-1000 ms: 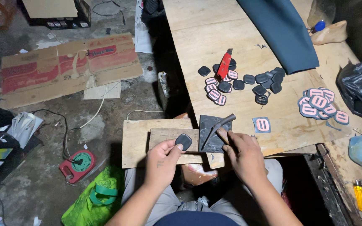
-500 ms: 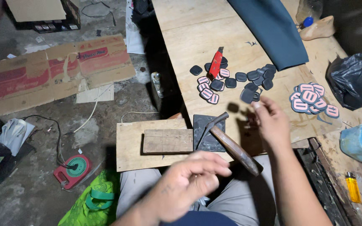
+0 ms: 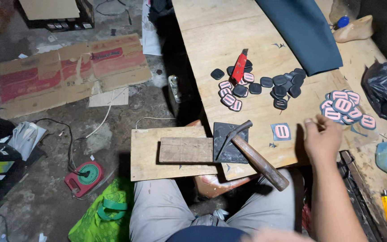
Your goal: The person repeatedly picks up small rectangular rubber pieces with a pink center, places them on a wooden block, and strikes them with a hammer to shape or flatten them. Finished pieces are set aside on the table.
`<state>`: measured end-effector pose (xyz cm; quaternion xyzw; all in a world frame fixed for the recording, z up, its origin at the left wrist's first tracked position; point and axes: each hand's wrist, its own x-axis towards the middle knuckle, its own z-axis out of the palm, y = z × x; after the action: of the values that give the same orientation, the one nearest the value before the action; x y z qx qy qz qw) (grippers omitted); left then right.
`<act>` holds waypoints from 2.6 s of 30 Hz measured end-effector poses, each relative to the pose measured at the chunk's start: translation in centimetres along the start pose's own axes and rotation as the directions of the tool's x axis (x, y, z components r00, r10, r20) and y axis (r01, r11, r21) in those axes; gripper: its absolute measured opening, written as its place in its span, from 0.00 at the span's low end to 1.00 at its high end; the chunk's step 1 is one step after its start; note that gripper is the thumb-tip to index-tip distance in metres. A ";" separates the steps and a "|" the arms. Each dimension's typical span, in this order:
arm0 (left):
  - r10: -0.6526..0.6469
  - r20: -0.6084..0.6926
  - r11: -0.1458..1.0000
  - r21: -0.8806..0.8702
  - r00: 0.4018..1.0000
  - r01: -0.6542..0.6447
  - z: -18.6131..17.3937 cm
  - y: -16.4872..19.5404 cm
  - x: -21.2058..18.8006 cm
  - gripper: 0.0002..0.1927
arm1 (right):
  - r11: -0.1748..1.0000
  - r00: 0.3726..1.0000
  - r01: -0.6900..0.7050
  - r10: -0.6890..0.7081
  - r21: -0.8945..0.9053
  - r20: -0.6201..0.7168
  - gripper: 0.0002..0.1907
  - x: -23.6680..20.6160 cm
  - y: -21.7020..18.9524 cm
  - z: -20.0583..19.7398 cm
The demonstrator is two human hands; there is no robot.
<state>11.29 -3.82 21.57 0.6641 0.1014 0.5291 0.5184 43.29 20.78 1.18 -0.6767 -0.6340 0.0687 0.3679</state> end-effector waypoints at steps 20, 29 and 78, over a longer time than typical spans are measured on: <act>-0.404 -0.786 0.658 0.106 0.469 0.745 -11.6 -16.1 -12.2 0.13 | 0.940 0.998 -0.017 -0.007 -0.341 -0.069 0.22 7.0 3.0 -3.9; -0.457 -0.777 0.682 0.006 0.433 0.731 -11.6 -15.8 -12.2 0.14 | 0.939 0.954 -0.295 0.299 0.177 0.005 0.28 5.9 0.9 -3.3; -0.392 -0.859 0.747 -0.089 0.328 0.659 -13.3 -14.4 -13.8 0.21 | 0.959 0.758 0.275 -0.265 0.076 0.596 0.34 -10.2 -13.1 -6.8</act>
<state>0.72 0.87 0.58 0.3192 0.6207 0.5586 0.4482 34.66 7.74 9.94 -0.5243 -0.8088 0.2210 0.1486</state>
